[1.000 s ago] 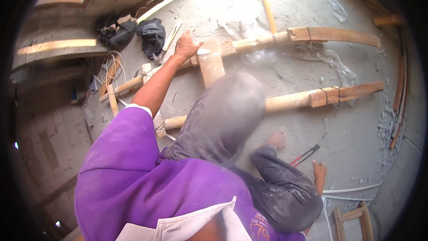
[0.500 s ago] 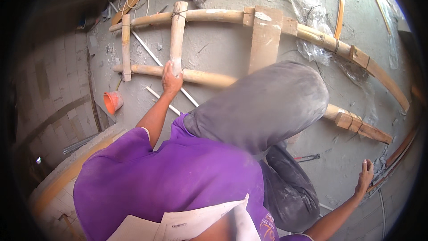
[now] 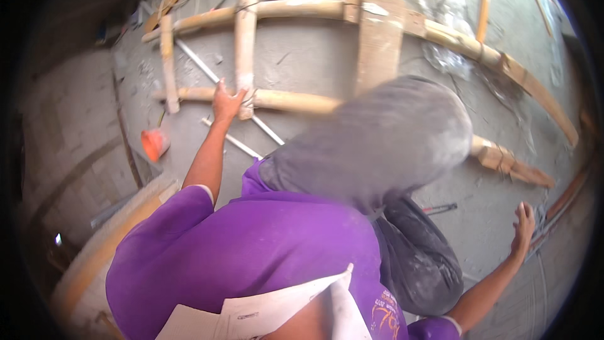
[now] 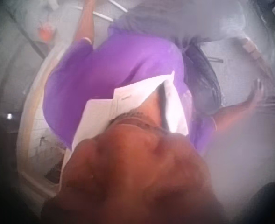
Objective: The person sits on the floor and assembles a wooden frame by tying wooden planks together with wire. They use pliers to twist and secure the wire around the joints of the planks.
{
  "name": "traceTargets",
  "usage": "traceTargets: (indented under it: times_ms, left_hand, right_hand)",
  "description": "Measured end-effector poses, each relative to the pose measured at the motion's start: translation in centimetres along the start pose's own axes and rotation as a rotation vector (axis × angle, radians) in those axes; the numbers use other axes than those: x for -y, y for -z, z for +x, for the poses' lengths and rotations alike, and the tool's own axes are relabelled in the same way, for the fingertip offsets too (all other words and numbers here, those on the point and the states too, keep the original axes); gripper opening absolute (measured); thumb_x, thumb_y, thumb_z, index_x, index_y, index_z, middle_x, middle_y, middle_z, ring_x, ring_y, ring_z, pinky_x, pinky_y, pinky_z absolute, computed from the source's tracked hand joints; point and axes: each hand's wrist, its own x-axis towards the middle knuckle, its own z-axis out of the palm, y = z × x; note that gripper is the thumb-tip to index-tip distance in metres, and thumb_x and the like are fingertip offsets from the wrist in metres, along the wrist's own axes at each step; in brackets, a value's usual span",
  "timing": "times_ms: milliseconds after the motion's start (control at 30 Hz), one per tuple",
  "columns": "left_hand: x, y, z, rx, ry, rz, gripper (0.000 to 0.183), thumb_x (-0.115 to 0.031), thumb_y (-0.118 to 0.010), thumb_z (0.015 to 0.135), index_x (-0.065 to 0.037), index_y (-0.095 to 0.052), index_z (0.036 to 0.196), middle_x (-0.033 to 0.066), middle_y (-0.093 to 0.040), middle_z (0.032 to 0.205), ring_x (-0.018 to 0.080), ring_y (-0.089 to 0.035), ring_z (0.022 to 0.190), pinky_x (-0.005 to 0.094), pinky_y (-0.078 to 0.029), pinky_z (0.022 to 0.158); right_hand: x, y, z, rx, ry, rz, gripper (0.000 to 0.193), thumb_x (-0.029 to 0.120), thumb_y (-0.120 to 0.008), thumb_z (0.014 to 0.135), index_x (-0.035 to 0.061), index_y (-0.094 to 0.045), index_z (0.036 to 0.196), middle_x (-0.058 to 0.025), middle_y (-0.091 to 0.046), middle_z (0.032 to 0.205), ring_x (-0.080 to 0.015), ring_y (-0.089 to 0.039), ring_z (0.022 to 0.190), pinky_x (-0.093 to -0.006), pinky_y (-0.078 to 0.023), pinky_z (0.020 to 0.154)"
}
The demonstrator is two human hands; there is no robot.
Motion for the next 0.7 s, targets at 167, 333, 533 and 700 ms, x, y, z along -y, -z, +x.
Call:
traceTargets:
  times_ms: [167, 333, 533, 700]
  left_hand:
    - [0.7, -2.3, 4.9, 0.248, 0.035, 0.013, 0.070, -0.042, -0.076, 0.081, 0.012, -0.059, 0.123, 0.0303, -0.065, 0.115, 0.0417, -0.064, 0.106, 0.0446, -0.049, 0.093]
    - [-3.5, -1.1, 5.1, 0.339, 0.033, 0.199, 0.060, -0.038, -0.077, 0.082, 0.016, -0.065, 0.104, 0.0293, -0.069, 0.103, 0.0398, -0.068, 0.092, 0.0464, -0.051, 0.083]
    - [-4.8, -1.0, 6.8, 0.667, 0.201, 0.244, 0.058, -0.038, -0.071, 0.084, 0.013, -0.062, 0.108, 0.0291, -0.068, 0.102, 0.0400, -0.069, 0.088, 0.0478, -0.054, 0.078]
    - [-11.1, -0.7, 8.0, 1.068, 0.297, 0.337, 0.056, -0.037, -0.065, 0.087, 0.011, -0.059, 0.113, 0.0287, -0.068, 0.101, 0.0401, -0.069, 0.087, 0.0481, -0.056, 0.075]
  right_hand:
    - [10.9, 5.2, -6.0, -0.208, 0.243, -0.033, 0.047, 0.044, -0.061, 0.094, 0.0058, -0.064, 0.121, -0.0014, -0.064, 0.103, -0.0135, -0.057, 0.093, -0.0297, -0.044, 0.077]
    - [9.8, 8.0, -16.7, -0.437, 0.380, 0.047, 0.040, 0.030, -0.064, 0.092, -0.0026, -0.066, 0.114, -0.0144, -0.069, 0.107, -0.0210, -0.064, 0.099, -0.0328, -0.051, 0.087]
    - [-3.5, -1.1, -22.8, -0.318, 0.051, 0.268, 0.037, 0.025, -0.065, 0.090, -0.0029, -0.066, 0.113, -0.0119, -0.068, 0.103, -0.0194, -0.063, 0.097, -0.0311, -0.050, 0.087]
    - [-14.3, -18.3, -33.6, -0.175, -0.537, 0.610, 0.052, 0.048, -0.069, 0.087, 0.0057, -0.065, 0.117, -0.0072, -0.068, 0.093, -0.0151, -0.061, 0.086, -0.0306, -0.047, 0.074]
